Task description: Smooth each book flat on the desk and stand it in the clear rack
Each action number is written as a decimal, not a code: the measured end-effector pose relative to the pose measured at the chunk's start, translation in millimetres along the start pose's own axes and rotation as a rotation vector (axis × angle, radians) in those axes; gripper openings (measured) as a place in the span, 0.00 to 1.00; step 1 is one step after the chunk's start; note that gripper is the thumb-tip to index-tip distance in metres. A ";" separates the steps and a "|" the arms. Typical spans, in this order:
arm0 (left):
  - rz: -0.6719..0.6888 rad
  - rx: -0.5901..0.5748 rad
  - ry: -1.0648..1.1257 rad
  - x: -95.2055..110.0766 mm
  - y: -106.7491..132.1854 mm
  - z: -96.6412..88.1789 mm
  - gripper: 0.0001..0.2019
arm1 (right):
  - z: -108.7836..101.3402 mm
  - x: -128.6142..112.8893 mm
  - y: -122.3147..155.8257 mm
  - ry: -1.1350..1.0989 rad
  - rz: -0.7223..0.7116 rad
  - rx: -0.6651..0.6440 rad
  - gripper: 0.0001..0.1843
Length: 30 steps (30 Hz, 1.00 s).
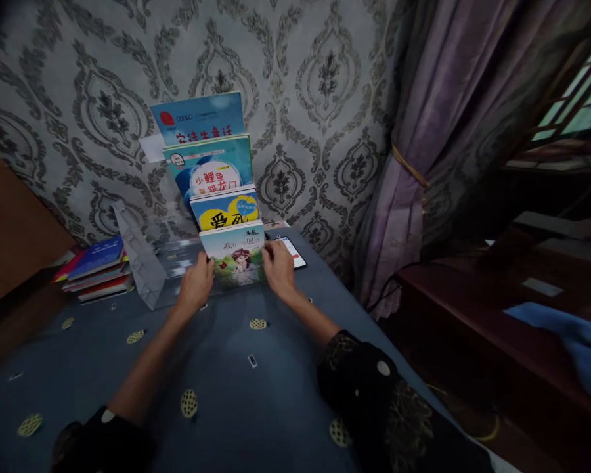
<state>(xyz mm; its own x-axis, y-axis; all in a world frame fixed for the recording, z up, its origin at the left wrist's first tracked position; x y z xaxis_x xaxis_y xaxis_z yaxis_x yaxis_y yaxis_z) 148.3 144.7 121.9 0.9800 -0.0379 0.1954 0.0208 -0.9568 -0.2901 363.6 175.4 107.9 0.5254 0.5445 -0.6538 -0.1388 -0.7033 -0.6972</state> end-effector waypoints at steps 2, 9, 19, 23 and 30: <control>0.000 -0.003 0.003 0.1 2.4 -0.1 0.12 | -0.6 -1.0 1.2 -0.002 0.005 -0.002 0.08; 0.012 0.005 0.022 0.6 8.7 -1.7 0.13 | -3.9 -3.8 5.7 -0.013 0.014 -0.002 0.08; 0.029 -0.001 0.051 0.4 9.7 -2.5 0.13 | -5.4 -1.3 9.1 -0.048 0.035 -0.005 0.09; 0.036 -0.014 0.067 -1.0 9.7 -3.4 0.14 | -5.2 -0.1 9.0 -0.068 0.041 -0.015 0.11; 0.069 -0.027 0.110 -2.2 12.3 -5.4 0.13 | -6.1 5.2 8.8 -0.069 0.049 -0.015 0.15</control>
Point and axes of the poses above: each hand's wrist, its own y-axis away from the middle knuckle, its own z-axis out of the palm, x = y × z, the point moved 7 cm from there along -y, towards the middle knuckle
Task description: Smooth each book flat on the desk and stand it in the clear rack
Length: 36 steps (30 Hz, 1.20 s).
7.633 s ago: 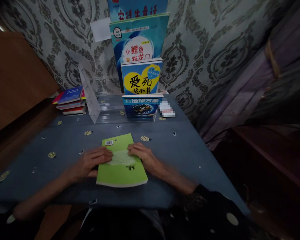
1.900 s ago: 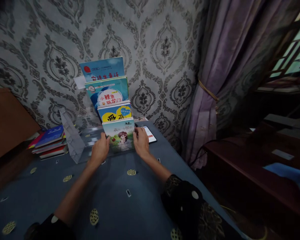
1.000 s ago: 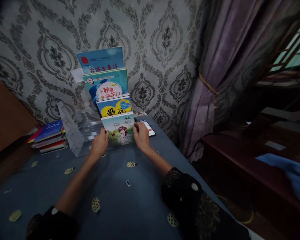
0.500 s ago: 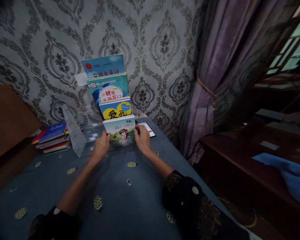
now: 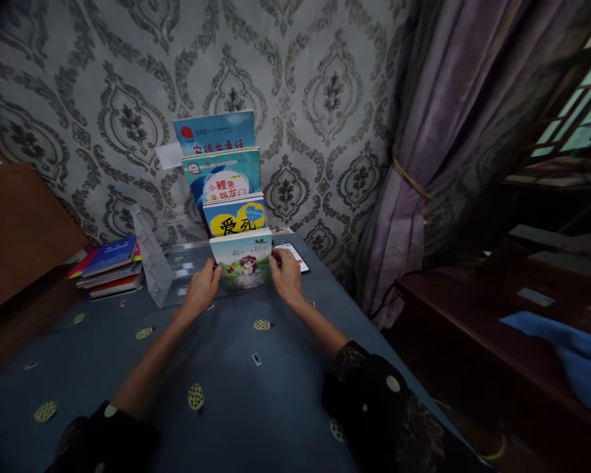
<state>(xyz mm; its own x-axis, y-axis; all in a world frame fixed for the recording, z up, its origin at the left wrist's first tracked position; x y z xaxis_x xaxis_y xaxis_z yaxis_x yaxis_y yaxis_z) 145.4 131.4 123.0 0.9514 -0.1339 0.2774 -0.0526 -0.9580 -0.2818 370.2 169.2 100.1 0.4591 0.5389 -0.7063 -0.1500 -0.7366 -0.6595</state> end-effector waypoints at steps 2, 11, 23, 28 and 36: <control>0.007 -0.005 0.010 -0.9 3.1 0.0 0.13 | -0.9 0.0 -0.4 0.003 0.003 -0.004 0.15; 0.065 0.090 -0.043 -65.9 36.8 -31.6 0.16 | -9.7 8.7 23.5 -0.060 0.096 -0.034 0.23; -0.293 0.223 -0.440 -250.2 5.3 -100.0 0.19 | 3.7 31.9 73.4 0.008 0.240 -0.191 0.23; -0.292 0.156 -0.467 -287.3 -29.4 -98.0 0.23 | 7.4 39.3 76.3 0.034 0.241 -0.222 0.22; -0.233 0.025 -0.504 -313.7 -49.2 -92.2 0.20 | 8.5 51.2 74.5 0.045 0.320 -0.263 0.22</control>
Point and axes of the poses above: each hand's wrist, its own y-axis away from the middle knuckle, its own z-axis out of the palm, x = y × z, the point moved 7 cm from there along -y, towards the middle knuckle
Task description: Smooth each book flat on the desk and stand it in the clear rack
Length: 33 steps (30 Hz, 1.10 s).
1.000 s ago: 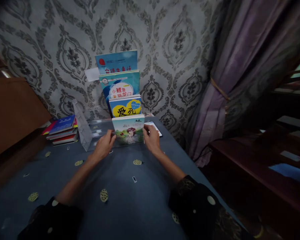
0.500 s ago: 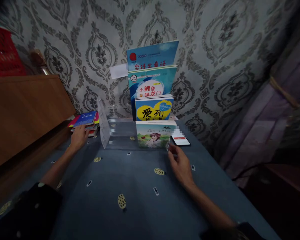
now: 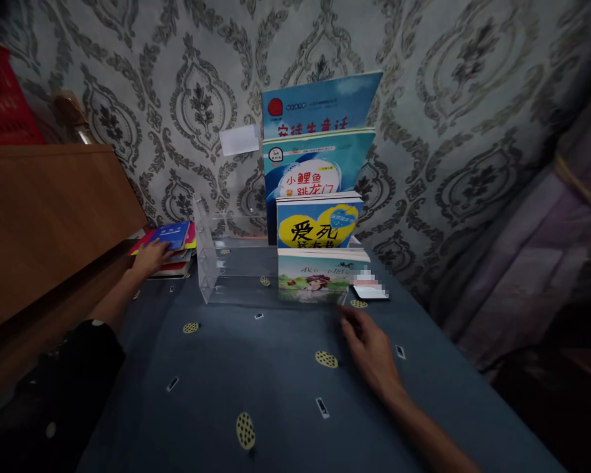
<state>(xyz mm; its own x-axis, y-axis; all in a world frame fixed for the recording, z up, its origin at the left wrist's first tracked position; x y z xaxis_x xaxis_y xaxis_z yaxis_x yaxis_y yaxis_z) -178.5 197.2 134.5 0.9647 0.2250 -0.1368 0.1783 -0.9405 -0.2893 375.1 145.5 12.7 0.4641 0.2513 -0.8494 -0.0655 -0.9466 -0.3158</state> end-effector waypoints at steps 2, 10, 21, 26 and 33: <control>0.023 -0.002 -0.024 -0.9 2.3 -2.2 0.18 | -1.0 -2.8 0.5 -0.002 -0.009 0.003 0.21; 0.089 0.013 -0.117 6.7 21.3 -14.8 0.18 | -2.2 -10.3 1.7 0.006 -0.009 0.001 0.20; 0.063 0.065 -0.176 6.2 23.6 -17.5 0.17 | -0.5 -18.0 3.1 0.056 0.009 -0.046 0.22; 0.085 0.031 -0.200 10.7 17.8 -19.6 0.17 | -1.1 -23.3 2.3 0.077 -0.025 -0.046 0.21; 0.170 0.044 -0.241 24.3 53.4 -39.2 0.17 | -1.2 -22.3 1.9 0.091 -0.064 -0.055 0.20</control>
Point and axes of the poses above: each hand's wrist, its own y-axis away from the middle knuckle, its own z-axis out of the palm, x = y × z, the point moved 7 cm from there along -y, towards the middle knuckle
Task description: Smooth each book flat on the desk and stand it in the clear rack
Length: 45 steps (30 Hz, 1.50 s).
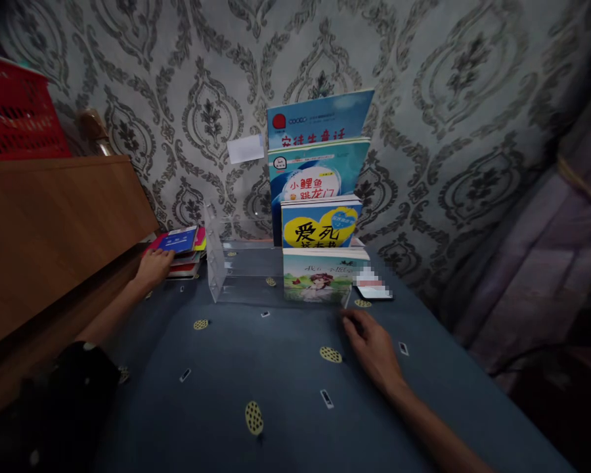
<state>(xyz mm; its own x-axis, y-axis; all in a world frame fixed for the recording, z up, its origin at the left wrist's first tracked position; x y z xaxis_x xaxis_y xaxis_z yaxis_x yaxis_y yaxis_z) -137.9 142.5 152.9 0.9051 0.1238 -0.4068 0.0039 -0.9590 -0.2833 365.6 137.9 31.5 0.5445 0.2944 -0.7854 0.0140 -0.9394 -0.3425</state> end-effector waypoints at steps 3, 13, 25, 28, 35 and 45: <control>0.055 0.002 0.007 14.6 35.1 -7.6 0.17 | -0.3 0.3 0.7 0.004 -0.003 0.004 0.19; 0.468 -0.257 0.495 101.9 218.9 -41.8 0.11 | 4.0 8.5 1.3 0.056 0.016 -0.024 0.19; -0.020 -0.164 0.555 79.4 207.8 53.0 0.29 | 6.0 -10.9 8.0 0.132 -0.096 -0.028 0.15; 0.055 -0.139 0.566 101.1 211.0 39.7 0.27 | 8.8 -26.2 12.9 0.177 -0.162 -0.056 0.15; 0.003 -0.162 0.534 106.8 197.9 17.3 0.26 | 13.6 -40.6 23.2 0.198 -0.240 -0.112 0.16; -0.101 -0.219 0.655 98.1 181.3 15.9 0.20 | 16.4 -39.9 23.6 0.201 -0.263 -0.151 0.16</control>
<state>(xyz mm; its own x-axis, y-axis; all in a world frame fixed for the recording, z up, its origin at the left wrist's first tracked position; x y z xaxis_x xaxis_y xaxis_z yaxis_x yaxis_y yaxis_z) -55.2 -15.2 47.8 0.9655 0.1018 0.2398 0.1248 -0.9887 -0.0827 330.4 106.9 46.3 0.6597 0.5034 -0.5580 0.2912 -0.8557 -0.4277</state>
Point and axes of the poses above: each hand's wrist, its own y-axis away from the middle knuckle, its own z-axis out of the palm, x = y × z, the point moved 7 cm from there along -y, towards the middle knuckle
